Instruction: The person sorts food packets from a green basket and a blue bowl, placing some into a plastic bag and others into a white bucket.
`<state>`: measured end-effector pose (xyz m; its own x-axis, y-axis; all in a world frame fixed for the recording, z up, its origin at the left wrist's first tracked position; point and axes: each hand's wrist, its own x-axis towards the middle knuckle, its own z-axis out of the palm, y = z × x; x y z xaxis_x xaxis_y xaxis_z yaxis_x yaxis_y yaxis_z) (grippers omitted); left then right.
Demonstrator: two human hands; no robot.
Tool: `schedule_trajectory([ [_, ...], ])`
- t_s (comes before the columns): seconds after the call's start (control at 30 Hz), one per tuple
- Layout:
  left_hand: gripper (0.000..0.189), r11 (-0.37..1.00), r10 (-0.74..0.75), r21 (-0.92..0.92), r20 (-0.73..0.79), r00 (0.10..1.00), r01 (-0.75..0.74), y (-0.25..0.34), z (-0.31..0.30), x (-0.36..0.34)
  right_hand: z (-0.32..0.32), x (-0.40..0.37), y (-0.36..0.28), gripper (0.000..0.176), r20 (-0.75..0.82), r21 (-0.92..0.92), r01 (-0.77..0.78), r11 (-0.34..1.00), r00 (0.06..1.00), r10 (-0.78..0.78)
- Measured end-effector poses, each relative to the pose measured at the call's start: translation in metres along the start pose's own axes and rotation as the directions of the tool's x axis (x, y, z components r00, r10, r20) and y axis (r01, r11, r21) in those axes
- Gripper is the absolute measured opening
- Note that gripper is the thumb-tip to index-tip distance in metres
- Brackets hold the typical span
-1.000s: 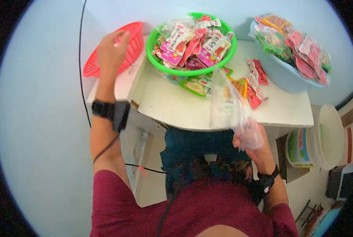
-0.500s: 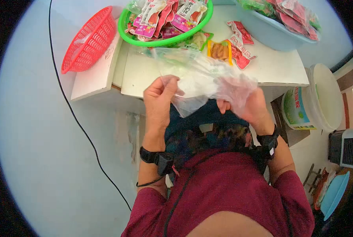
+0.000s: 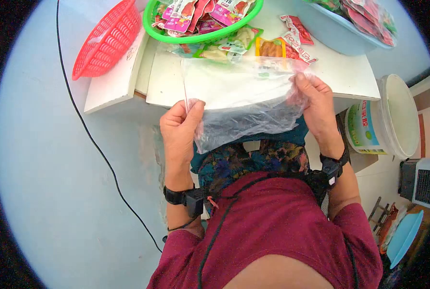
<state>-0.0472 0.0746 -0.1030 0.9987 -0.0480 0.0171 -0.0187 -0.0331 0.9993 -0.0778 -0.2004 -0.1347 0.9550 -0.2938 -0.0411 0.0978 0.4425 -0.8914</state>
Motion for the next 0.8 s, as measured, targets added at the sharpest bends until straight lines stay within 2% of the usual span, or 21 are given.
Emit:
schedule_trajectory([
  [0.03,0.017,1.0,-0.003,-0.029,0.025,1.0,0.004,0.0,-0.001,-0.002,0.0,0.0,-0.003,0.02,0.02,0.001,0.042,0.999,0.999,-0.042],
  [0.17,0.019,0.976,-0.054,-0.206,0.084,0.995,0.071,-0.001,-0.008,-0.005,0.001,-0.002,-0.001,0.022,-0.021,0.0,-0.008,1.0,1.0,0.008],
  [0.27,0.021,0.965,-0.067,-0.247,0.08,0.995,0.085,0.001,-0.009,-0.005,-0.001,-0.001,0.003,0.022,-0.04,0.021,0.007,1.0,0.999,-0.006],
  [0.33,0.02,0.962,-0.079,-0.261,0.037,0.996,0.085,0.001,-0.009,-0.006,0.005,-0.006,0.001,0.023,-0.074,0.055,0.011,0.998,0.997,-0.007],
  [0.4,0.019,0.963,-0.062,-0.264,-0.018,0.998,0.055,-0.001,-0.007,-0.005,0.017,-0.015,0.005,0.021,-0.066,0.137,-0.053,0.989,0.996,0.062],
  [0.47,0.018,0.968,-0.019,-0.253,-0.086,0.996,-0.003,-0.005,-0.005,-0.002,0.016,-0.022,0.011,0.019,-0.037,0.11,-0.076,0.991,0.996,0.081],
  [0.53,0.017,0.975,0.01,-0.22,-0.087,0.996,-0.029,-0.005,-0.005,-0.003,0.003,-0.023,0.02,0.017,0.016,-0.027,-0.059,0.998,0.998,0.06],
  [0.67,0.016,0.984,0.016,-0.176,-0.119,0.993,-0.037,0.002,-0.001,-0.01,-0.006,-0.018,0.017,0.013,-0.03,-0.067,-0.01,0.998,1.0,0.008],
  [0.77,0.015,0.979,0.049,-0.186,-0.207,0.977,-0.088,0.003,-0.006,-0.011,0.011,-0.016,0.014,0.012,-0.117,-0.157,0.143,0.977,0.98,-0.162],
  [0.8,0.014,0.982,0.109,-0.122,-0.253,0.961,-0.144,0.008,-0.009,-0.013,0.011,-0.013,0.014,0.012,-0.134,-0.212,0.176,0.961,0.969,-0.207],
])
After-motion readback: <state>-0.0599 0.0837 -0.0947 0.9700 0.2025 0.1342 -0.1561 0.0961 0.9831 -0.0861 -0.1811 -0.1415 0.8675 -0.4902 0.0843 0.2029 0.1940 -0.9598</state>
